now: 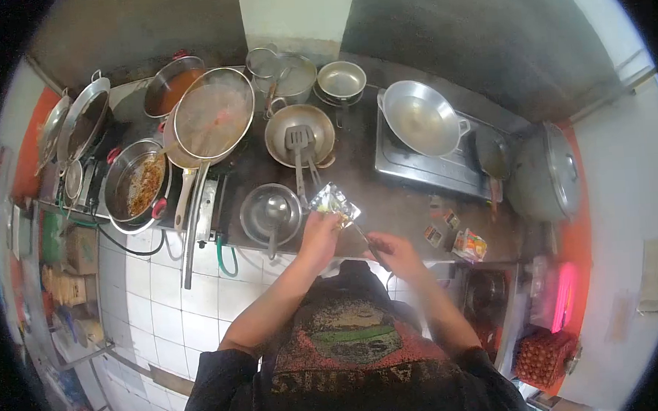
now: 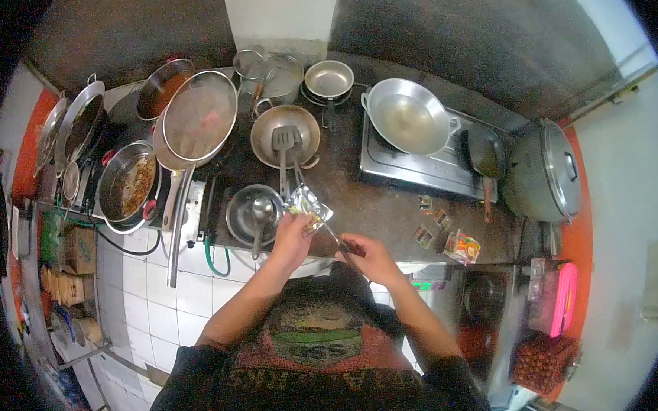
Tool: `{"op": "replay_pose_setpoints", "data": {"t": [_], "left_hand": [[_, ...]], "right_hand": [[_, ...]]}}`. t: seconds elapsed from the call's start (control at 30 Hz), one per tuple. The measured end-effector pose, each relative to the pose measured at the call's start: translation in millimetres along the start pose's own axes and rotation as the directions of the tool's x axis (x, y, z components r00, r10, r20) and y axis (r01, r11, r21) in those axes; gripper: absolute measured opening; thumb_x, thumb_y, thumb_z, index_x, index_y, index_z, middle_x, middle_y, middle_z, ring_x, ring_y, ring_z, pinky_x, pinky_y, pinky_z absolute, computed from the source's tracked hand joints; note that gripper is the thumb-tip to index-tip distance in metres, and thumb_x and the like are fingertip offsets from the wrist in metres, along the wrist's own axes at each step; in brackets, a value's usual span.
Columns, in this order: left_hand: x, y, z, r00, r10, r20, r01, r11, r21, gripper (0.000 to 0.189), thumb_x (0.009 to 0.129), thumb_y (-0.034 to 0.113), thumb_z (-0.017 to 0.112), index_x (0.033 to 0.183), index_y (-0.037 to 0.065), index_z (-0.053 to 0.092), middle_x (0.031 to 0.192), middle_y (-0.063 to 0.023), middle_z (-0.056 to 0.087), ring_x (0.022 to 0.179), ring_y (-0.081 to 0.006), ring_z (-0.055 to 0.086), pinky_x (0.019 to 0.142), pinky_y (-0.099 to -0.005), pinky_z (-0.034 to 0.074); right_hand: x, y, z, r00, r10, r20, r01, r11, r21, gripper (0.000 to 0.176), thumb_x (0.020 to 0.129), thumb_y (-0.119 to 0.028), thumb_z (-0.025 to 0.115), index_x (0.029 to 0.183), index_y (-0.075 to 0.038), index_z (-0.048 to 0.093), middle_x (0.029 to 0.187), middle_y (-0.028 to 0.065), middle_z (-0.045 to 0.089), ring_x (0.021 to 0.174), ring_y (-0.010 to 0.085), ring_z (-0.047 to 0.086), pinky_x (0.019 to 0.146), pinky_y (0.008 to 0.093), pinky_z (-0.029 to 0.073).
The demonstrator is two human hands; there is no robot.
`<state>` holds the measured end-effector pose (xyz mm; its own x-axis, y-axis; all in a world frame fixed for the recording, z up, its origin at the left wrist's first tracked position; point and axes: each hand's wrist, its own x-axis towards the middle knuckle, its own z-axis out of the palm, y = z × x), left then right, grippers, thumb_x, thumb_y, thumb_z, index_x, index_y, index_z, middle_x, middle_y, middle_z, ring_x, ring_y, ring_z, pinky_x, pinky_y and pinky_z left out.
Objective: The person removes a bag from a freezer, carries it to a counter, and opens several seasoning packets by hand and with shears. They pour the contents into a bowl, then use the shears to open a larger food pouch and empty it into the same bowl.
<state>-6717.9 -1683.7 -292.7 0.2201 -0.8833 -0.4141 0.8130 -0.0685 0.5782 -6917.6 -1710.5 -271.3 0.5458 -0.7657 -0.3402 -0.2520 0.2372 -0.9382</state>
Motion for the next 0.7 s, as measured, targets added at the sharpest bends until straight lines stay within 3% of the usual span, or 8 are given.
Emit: {"op": "replay_pose_setpoints", "data": {"t": [0.17, 0.27, 0.37, 0.47, 0.57, 0.7], "left_hand": [[10.7, -8.2, -4.0, 0.991, -0.125, 0.052, 0.126, 0.991, -0.032, 0.022, 0.086, 0.003, 0.057, 0.108, 0.003, 0.054, 0.102, -0.0065, 0.062, 0.094, -0.0177, 0.059, 0.086, -0.0339, 0.047], [25.0, -37.6, -24.4, 0.953, -0.283, 0.108, 0.289, 0.956, -0.049, 0.020, 0.086, 0.005, 0.058, 0.107, 0.003, 0.055, 0.100, -0.0058, 0.062, 0.094, -0.0177, 0.060, 0.088, -0.0337, 0.046], [37.1, -51.0, -33.2, 0.949, -0.291, 0.122, 0.297, 0.955, -0.027, 0.020, 0.086, 0.007, 0.058, 0.105, 0.004, 0.056, 0.100, -0.0071, 0.063, 0.093, -0.0189, 0.061, 0.084, -0.0352, 0.049], [53.1, -75.7, -55.0, 0.913, -0.400, 0.082, 0.390, 0.914, 0.115, 0.019, 0.086, 0.009, 0.058, 0.104, 0.003, 0.057, 0.099, -0.0095, 0.064, 0.091, -0.0213, 0.063, 0.079, -0.0382, 0.053], [66.1, -105.7, -68.6, 0.859, -0.470, 0.201, 0.475, 0.880, 0.027, 0.020, 0.086, 0.010, 0.058, 0.104, 0.002, 0.058, 0.100, -0.0123, 0.065, 0.092, -0.0245, 0.063, 0.077, -0.0412, 0.055], [92.4, -152.9, -96.7, 0.824, -0.537, 0.180, 0.550, 0.834, -0.030, 0.023, 0.086, 0.012, 0.058, 0.105, 0.000, 0.059, 0.101, -0.0137, 0.065, 0.092, -0.0260, 0.063, 0.081, -0.0404, 0.054]], "right_hand": [[0.0, 11.0, -6.3, 0.995, 0.083, -0.060, -0.093, 0.976, -0.196, 0.043, 0.083, -0.018, 0.076, 0.119, 0.001, 0.061, 0.093, 0.0003, 0.066, 0.080, 0.0059, 0.056, 0.073, 0.0219, 0.047], [1.3, 13.0, -3.9, 0.988, 0.103, -0.113, -0.120, 0.981, -0.152, 0.044, 0.083, -0.019, 0.076, 0.119, 0.000, 0.061, 0.091, 0.0011, 0.066, 0.078, 0.0056, 0.056, 0.069, 0.0223, 0.047], [5.1, 30.9, -4.8, 0.992, 0.085, -0.098, -0.095, 0.990, -0.104, 0.041, 0.086, -0.022, 0.072, 0.122, -0.006, 0.061, 0.086, -0.0004, 0.064, 0.066, 0.0045, 0.052, 0.054, 0.0203, 0.040], [12.1, 40.3, -3.3, 0.969, 0.202, -0.140, -0.215, 0.974, -0.078, 0.040, 0.086, -0.023, 0.072, 0.120, -0.006, 0.061, 0.082, 0.0002, 0.062, 0.064, 0.0058, 0.052, 0.053, 0.0220, 0.041], [24.7, 68.2, -11.0, 0.972, 0.196, -0.131, -0.208, 0.975, -0.079, 0.043, 0.084, -0.029, 0.074, 0.115, -0.002, 0.063, 0.082, 0.0011, 0.063, 0.063, 0.0075, 0.054, 0.054, 0.0237, 0.042], [37.3, 100.9, -21.3, 0.946, 0.305, -0.108, -0.310, 0.950, -0.034, 0.043, 0.085, -0.030, 0.072, 0.117, -0.003, 0.061, 0.077, 0.0010, 0.058, 0.061, 0.0083, 0.050, 0.052, 0.0235, 0.039]]}}
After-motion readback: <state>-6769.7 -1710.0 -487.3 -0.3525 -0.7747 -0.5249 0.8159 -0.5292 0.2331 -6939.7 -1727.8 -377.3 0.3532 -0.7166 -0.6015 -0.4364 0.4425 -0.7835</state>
